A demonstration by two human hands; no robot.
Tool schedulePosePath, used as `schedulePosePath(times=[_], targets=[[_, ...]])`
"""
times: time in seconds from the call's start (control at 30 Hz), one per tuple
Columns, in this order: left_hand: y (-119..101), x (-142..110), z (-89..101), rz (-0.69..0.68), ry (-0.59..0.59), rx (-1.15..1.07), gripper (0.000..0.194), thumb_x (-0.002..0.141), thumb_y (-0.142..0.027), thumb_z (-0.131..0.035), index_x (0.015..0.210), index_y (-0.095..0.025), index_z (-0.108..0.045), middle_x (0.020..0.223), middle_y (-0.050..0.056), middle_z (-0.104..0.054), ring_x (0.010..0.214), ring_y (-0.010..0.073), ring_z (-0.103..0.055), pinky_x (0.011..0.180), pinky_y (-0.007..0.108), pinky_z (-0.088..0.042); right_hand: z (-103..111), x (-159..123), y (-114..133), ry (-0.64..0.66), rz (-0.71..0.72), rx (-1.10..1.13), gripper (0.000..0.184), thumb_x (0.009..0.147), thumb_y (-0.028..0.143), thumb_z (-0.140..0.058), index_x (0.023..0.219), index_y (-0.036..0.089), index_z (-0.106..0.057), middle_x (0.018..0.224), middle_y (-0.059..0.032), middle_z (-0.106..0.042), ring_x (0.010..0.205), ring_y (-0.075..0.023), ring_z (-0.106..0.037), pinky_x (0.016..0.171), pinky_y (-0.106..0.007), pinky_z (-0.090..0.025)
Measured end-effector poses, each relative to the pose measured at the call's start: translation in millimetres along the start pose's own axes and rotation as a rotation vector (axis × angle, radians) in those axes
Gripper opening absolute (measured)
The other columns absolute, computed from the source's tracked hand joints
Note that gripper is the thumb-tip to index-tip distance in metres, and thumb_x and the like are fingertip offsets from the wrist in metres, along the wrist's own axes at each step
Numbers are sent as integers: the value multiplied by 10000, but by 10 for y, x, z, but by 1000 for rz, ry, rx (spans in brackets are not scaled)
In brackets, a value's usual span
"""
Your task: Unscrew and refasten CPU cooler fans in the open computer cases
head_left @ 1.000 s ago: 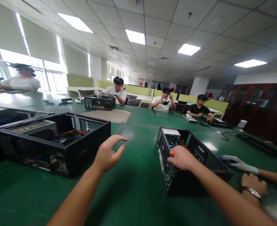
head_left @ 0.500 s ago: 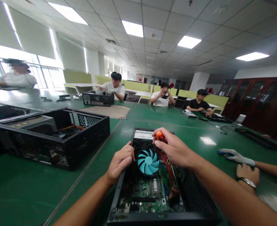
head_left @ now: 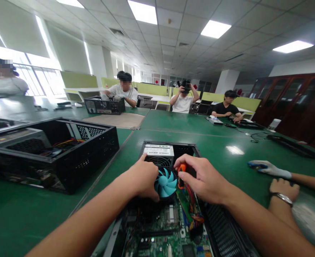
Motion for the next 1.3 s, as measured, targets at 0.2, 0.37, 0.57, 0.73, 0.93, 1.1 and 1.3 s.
schedulePosePath(times=[0.2, 0.37, 0.57, 0.73, 0.93, 1.1, 1.3], targets=[[28, -12, -53, -43, 14, 28, 456, 498, -529, -882, 780, -190, -766, 788, 123, -764, 879, 368, -720, 1098, 592, -301, -24, -211, -22, 145, -109, -73, 181, 909, 132, -520, 1060, 196, -594, 1006, -26, -656, 932, -171, -599, 868, -324, -443], [69, 2, -178, -72, -180, -95, 378, 384, -470, -903, 525, -238, -640, 614, 74, -706, 735, 362, -712, 1043, 570, -391, -106, -222, -78, 182, -128, -98, 202, 908, 124, -510, 1075, 192, -601, 1034, -42, -665, 966, -183, -605, 896, -327, -448], [240, -70, -182, -70, -339, -445, 340, 543, -480, -851, 777, -250, -763, 759, 72, -758, 764, 324, -705, 897, 457, -498, -167, -204, -117, 222, -91, -240, 126, 932, 274, -602, 1003, 187, -660, 930, -38, -696, 864, -184, -632, 804, -312, -457], [492, -147, -266, -180, -634, -1089, 366, 907, -477, -571, 789, -189, -763, 760, 63, -750, 733, 231, -670, 733, 328, -486, -117, -187, -90, 266, -52, -284, 176, 939, 279, -606, 1045, 173, -698, 972, -64, -703, 902, -195, -638, 834, -323, -475], [511, -132, -557, -160, -974, -1325, 573, 961, -436, -420, 448, -211, -538, 420, 34, -517, 503, 186, -500, 760, 404, -433, 91, -81, 332, 372, -7, -120, 311, 905, 99, -547, 1161, 219, -676, 1104, -29, -715, 999, -168, -653, 904, -303, -500], [467, -125, -559, -156, -989, -1389, 560, 950, -430, -451, 441, -210, -534, 411, 36, -496, 490, 185, -490, 659, 391, -422, -159, 101, 448, 344, 130, -194, 312, 914, 111, -535, 1199, 169, -650, 1140, -84, -702, 1006, -202, -650, 925, -343, -505], [474, -154, -543, -139, -964, -1402, 600, 952, -492, -452, 430, -210, -540, 402, 37, -493, 481, 182, -492, 617, 375, -425, -429, 208, 358, 394, 174, -249, 319, 906, 106, -527, 1199, 151, -643, 1151, -102, -698, 1028, -213, -651, 938, -336, -502]])
Point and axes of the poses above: each hand's wrist, its own x-axis towards the middle knuckle, its own z-axis out of the back of the hand, y = z × x, the point moved 2 cm from there along x, towards the middle knuckle
